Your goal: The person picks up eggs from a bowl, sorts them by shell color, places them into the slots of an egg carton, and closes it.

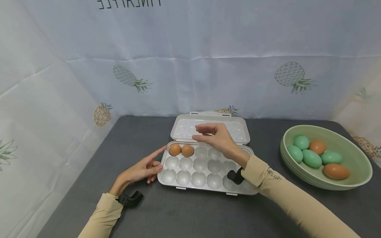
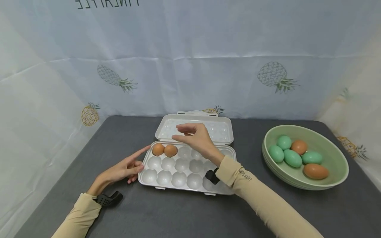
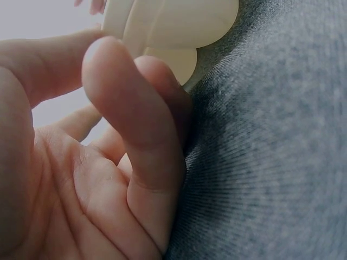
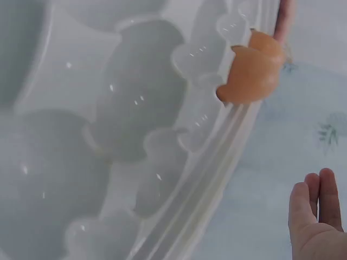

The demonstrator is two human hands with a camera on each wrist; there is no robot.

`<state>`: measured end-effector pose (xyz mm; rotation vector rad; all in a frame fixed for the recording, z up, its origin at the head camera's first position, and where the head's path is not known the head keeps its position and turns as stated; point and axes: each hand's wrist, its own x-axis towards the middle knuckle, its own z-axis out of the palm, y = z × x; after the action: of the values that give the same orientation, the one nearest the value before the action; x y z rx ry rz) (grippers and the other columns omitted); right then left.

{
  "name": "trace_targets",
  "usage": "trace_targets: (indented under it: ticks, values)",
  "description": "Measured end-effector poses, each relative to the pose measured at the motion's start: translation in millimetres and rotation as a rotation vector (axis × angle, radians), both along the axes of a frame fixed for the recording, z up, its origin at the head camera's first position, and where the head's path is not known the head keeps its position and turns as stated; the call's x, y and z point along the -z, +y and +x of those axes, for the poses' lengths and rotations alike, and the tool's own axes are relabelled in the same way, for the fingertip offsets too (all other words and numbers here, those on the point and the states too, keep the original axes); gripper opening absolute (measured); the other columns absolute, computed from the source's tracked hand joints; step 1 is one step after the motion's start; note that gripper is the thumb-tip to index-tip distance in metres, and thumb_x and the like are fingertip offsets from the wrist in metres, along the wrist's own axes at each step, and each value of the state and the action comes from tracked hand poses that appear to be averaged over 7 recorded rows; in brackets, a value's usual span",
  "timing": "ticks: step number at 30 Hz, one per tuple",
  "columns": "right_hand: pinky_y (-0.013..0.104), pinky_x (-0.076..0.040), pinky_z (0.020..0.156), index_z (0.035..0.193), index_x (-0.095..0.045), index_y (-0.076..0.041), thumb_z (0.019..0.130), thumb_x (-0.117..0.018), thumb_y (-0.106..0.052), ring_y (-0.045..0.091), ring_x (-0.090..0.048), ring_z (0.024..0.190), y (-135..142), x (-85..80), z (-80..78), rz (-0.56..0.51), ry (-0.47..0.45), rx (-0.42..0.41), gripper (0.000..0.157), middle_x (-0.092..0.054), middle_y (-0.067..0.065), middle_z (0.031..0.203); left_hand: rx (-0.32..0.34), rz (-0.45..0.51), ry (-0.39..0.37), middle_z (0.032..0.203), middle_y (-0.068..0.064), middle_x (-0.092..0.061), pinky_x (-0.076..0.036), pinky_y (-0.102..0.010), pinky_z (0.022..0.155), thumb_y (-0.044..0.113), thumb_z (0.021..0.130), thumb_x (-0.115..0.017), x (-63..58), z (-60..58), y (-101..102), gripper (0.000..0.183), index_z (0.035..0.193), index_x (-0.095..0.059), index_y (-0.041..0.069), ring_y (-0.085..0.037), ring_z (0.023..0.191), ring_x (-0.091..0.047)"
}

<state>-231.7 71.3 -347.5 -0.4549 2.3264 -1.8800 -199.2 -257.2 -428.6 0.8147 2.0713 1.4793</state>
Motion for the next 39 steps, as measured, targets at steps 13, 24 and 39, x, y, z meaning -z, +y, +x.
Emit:
trace_targets:
  ticks: [13,24,39]
  values:
    - [0.021,-0.056,0.095,0.134,-0.065,-0.001,0.093,-0.077,-0.017,-0.002,-0.065,0.111,63.9,-17.8,2.9,0.003,0.050,0.085,0.046,-0.073,-0.014,0.114,0.007,0.017,0.028,0.069,-0.030,-0.049,-0.052,-0.031,0.047,0.010,0.108,-0.050,2.9,1.7,-10.6,0.077,0.165,0.003,0.007,-0.008,0.051,-0.054]
    - [0.012,-0.053,0.092,0.119,-0.075,-0.020,0.092,-0.076,-0.007,-0.002,-0.072,0.100,133.1,-25.0,15.7,-0.169,0.054,0.130,0.030,-0.077,-0.017,0.105,0.006,0.031,0.009,0.071,-0.030,-0.049,-0.053,-0.030,0.048,0.011,0.108,-0.050,7.9,2.7,-8.4,0.078,0.165,0.003,0.008,-0.007,0.053,-0.054]
    - [0.001,-0.041,0.099,0.134,-0.066,-0.021,0.101,-0.063,-0.004,-0.015,-0.061,0.108,282.9,3.7,50.3,-0.200,0.033,0.335,0.038,-0.070,-0.024,0.118,0.011,0.033,0.000,0.070,-0.027,-0.050,-0.052,-0.027,0.048,0.012,0.107,-0.053,5.3,-1.4,-1.3,0.079,0.165,0.001,0.009,-0.006,0.053,-0.054]
